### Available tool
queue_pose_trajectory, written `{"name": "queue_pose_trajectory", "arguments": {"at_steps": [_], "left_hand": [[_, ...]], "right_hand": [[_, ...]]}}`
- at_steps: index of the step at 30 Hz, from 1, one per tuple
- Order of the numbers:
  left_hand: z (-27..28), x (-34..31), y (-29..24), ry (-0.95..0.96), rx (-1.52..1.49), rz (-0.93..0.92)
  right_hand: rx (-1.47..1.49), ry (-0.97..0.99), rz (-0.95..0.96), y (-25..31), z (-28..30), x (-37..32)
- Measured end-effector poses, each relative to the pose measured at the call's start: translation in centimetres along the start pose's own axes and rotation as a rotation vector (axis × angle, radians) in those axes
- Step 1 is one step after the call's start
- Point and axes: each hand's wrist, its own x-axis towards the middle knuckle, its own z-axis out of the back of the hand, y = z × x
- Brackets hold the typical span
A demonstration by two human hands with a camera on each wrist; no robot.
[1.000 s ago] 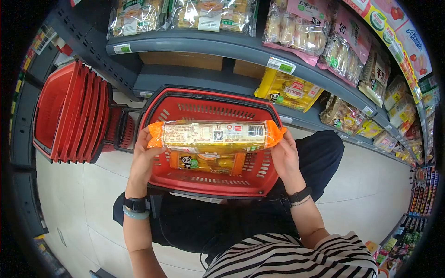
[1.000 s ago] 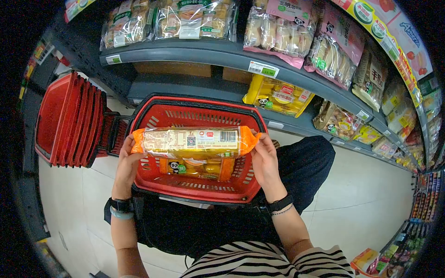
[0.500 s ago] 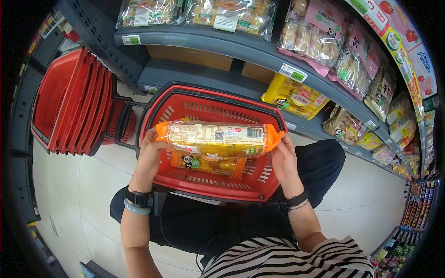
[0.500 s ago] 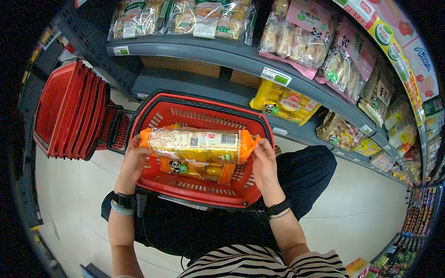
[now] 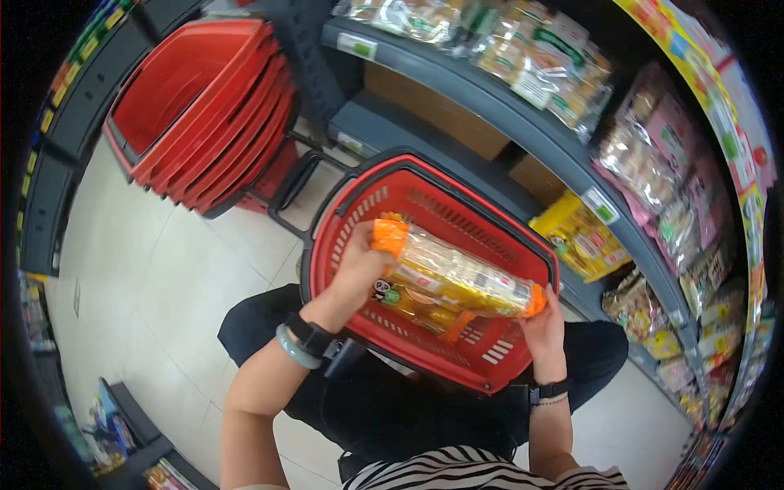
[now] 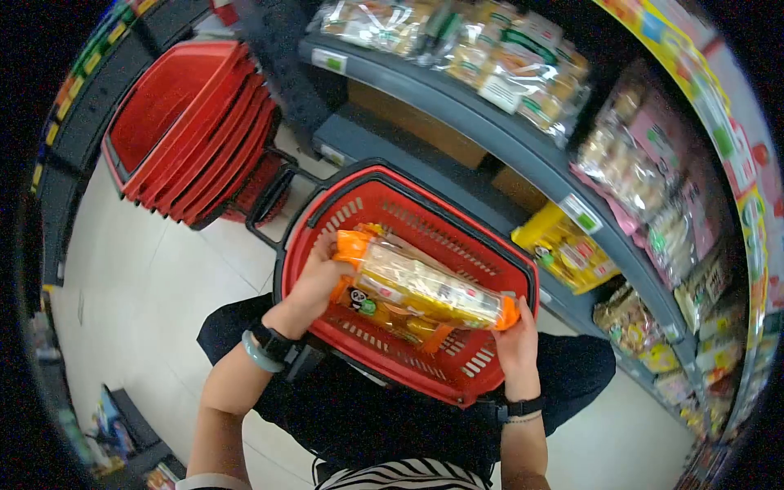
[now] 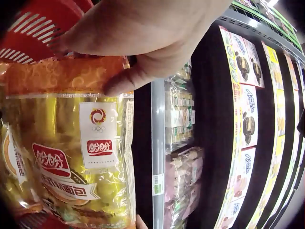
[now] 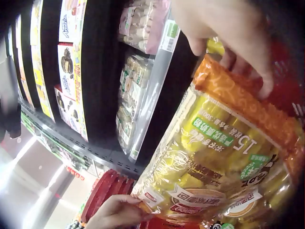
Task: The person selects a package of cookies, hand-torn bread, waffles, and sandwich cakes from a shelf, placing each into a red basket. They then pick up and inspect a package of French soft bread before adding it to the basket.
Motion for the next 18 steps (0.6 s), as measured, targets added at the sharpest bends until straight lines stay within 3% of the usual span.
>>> {"name": "queue_pose_trajectory", "arguments": {"at_steps": [5,8,11,18], "left_hand": [[-1.8,-0.7,1.2,-0.021,-0.063,-0.046],[-2.4,-0.4,3.9,-0.013,0.109,-0.171],[-2.6,-1.5,3.8,-0.043,0.318,-0.166],[-0.9,-3.2,1.4,0.04,0.174,-0.036]], "right_hand": [[0.017,-0.132,0.042,-0.5,0.4,1.5],[-0.035,-0.213,0.087,-0.5,0.5,1.7],[-0.032,-0.221,0.103,-0.6,1.6,2.5],[-0.083,-0.236,0.175,-0.8,0.3,3.3]]}}
